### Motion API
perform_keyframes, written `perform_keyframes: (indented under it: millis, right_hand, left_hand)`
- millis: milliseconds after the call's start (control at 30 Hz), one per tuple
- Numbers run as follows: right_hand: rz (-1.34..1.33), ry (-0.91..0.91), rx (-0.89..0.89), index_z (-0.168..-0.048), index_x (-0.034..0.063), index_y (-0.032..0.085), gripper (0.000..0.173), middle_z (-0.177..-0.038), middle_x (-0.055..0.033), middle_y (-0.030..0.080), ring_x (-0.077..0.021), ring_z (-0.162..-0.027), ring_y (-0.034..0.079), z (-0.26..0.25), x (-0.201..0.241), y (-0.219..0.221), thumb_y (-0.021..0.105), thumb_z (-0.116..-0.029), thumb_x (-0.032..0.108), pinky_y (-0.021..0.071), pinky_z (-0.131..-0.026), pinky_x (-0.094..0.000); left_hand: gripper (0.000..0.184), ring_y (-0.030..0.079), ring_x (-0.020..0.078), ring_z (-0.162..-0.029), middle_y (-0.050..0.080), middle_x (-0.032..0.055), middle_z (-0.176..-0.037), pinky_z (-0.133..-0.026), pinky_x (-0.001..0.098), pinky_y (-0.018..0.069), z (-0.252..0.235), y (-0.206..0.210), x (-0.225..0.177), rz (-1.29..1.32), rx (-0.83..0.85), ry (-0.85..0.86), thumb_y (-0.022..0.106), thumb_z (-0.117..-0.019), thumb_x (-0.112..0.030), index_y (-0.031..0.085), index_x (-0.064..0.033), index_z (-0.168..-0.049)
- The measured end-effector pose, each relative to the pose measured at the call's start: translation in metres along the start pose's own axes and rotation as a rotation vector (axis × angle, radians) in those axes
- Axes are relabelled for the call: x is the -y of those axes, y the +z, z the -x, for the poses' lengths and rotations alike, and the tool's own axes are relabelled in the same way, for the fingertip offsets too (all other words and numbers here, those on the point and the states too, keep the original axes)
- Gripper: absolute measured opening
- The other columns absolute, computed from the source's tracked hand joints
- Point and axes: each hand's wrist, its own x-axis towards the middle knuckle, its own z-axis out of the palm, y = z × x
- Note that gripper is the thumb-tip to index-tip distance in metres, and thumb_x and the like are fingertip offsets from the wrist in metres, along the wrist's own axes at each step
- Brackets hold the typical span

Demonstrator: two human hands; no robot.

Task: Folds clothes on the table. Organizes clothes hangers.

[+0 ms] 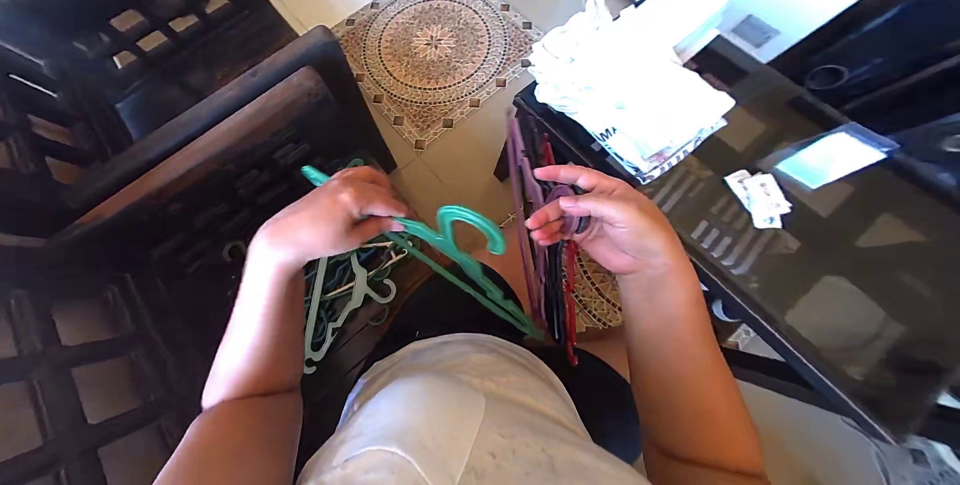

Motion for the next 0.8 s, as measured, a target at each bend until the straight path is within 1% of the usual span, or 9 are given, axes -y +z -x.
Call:
perform_keyframes:
  millis: [133, 200, 233, 300, 367, 433, 533, 733, 800]
  right_hand:
    - [-0.055, -0.011, 0.213, -0.141, 0.0104, 0.055, 0.046, -0.08, -0.0071, 0.076, -0.0165, -0.074, 0.076, 0.004, 0.002, 0.002, 0.032, -0.1018, 0.008, 0.0648, -0.072, -0.0298]
    - [-0.064, -0.034, 0.307, -0.144, 0.0122, 0.054, 0.041, -0.082, -0.0063, 0.077, -0.0157, -0.072, 0.077, 0.006, -0.001, 0.001, 0.041, -0.1079, 0.028, 0.0655, -0.07, -0.0282]
    - [-0.045, -0.048, 0.32, -0.143, 0.0139, 0.055, 0.042, -0.078, -0.0033, 0.076, -0.0123, -0.068, 0.075, 0.008, -0.003, 0.002, 0.049, -0.1069, 0.036, 0.0644, -0.066, -0.025]
    - [-0.001, -0.079, 0.31, -0.14, 0.0164, 0.058, 0.041, -0.072, 0.0019, 0.069, -0.0052, -0.059, 0.067, 0.011, -0.007, 0.004, 0.058, -0.1021, 0.031, 0.0592, -0.056, -0.0188]
    - [0.0, -0.091, 0.327, -0.138, 0.0177, 0.062, 0.041, -0.071, 0.0035, 0.068, -0.0032, -0.058, 0.065, 0.008, -0.012, 0.0, 0.065, -0.099, 0.031, 0.0583, -0.056, -0.0176]
    - [-0.01, -0.09, 0.285, -0.135, 0.0172, 0.064, 0.039, -0.071, 0.0025, 0.07, -0.0043, -0.058, 0.067, 0.004, -0.017, -0.003, 0.063, -0.0965, 0.023, 0.0591, -0.058, -0.019]
    - [-0.003, -0.045, 0.166, -0.136, 0.0129, 0.062, 0.044, -0.073, -0.0016, 0.074, -0.0086, -0.061, 0.071, 0.001, -0.019, -0.006, 0.046, -0.0951, 0.007, 0.0618, -0.061, -0.0225]
    - [-0.126, 0.011, 0.036, -0.139, 0.0185, 0.061, 0.053, -0.089, -0.0075, 0.077, -0.0074, -0.06, 0.069, -0.007, -0.029, -0.015, 0.037, -0.0954, 0.001, 0.0569, -0.055, -0.0172]
    - [-0.157, 0.033, 0.003, -0.138, 0.0192, 0.062, 0.053, -0.084, -0.0057, 0.076, -0.0052, -0.056, 0.066, -0.009, -0.029, -0.014, 0.035, -0.0959, 0.002, 0.055, -0.053, -0.0157]
  left_hand:
    - [0.022, 0.067, 0.0273, -0.101, 0.075, 0.0036, -0.089, -0.094, 0.0522, 0.0491, -0.061, 0.028, 0.001, 0.021, 0.123, 0.105, 0.059, -0.0985, -0.019, 0.08, -0.0094, -0.097]
    - [0.02, 0.066, 0.0309, -0.107, 0.076, 0.0061, -0.092, -0.097, 0.0559, 0.0471, -0.079, 0.042, 0.003, 0.038, 0.128, 0.119, 0.061, -0.098, -0.017, 0.08, -0.0084, -0.099]
    - [0.019, 0.066, 0.0329, -0.112, 0.076, 0.008, -0.098, -0.102, 0.0567, 0.046, -0.082, 0.05, 0.005, 0.04, 0.078, 0.13, 0.062, -0.0978, -0.015, 0.079, -0.0075, -0.101]
    - [0.021, 0.06, 0.0406, -0.128, 0.074, 0.0161, -0.117, -0.114, 0.0616, 0.037, -0.08, 0.069, 0.012, 0.041, -0.137, 0.124, 0.065, -0.0963, -0.012, 0.077, -0.0048, -0.112]
    - [0.035, 0.049, 0.0446, -0.138, 0.06, 0.0254, -0.139, -0.119, 0.0614, 0.0319, -0.066, 0.082, 0.024, 0.035, -0.31, 0.026, 0.069, -0.0956, -0.014, 0.068, -0.0017, -0.128]
    - [0.039, 0.052, 0.0414, -0.136, 0.055, 0.0256, -0.145, -0.115, 0.0564, 0.0397, -0.033, 0.089, 0.039, 0.026, -0.35, -0.243, 0.068, -0.097, -0.017, 0.065, -0.0002, -0.132]
    - [0.032, 0.059, 0.04, -0.129, 0.062, 0.0256, -0.136, -0.111, 0.0551, 0.045, 0.038, 0.099, 0.07, 0.052, -0.269, -0.749, 0.061, -0.1019, -0.015, 0.067, 0.0046, -0.127]
    - [0.041, 0.049, 0.051, -0.135, 0.053, 0.0342, -0.142, -0.113, 0.0666, 0.036, 0.185, 0.117, 0.111, 0.035, -0.286, -1.539, 0.057, -0.105, -0.015, 0.056, 0.0055, -0.14]
    - [0.045, 0.045, 0.0527, -0.138, 0.049, 0.035, -0.146, -0.112, 0.0694, 0.0346, 0.22, 0.119, 0.12, -0.003, -0.305, -1.725, 0.055, -0.1054, -0.018, 0.052, 0.0041, -0.144]
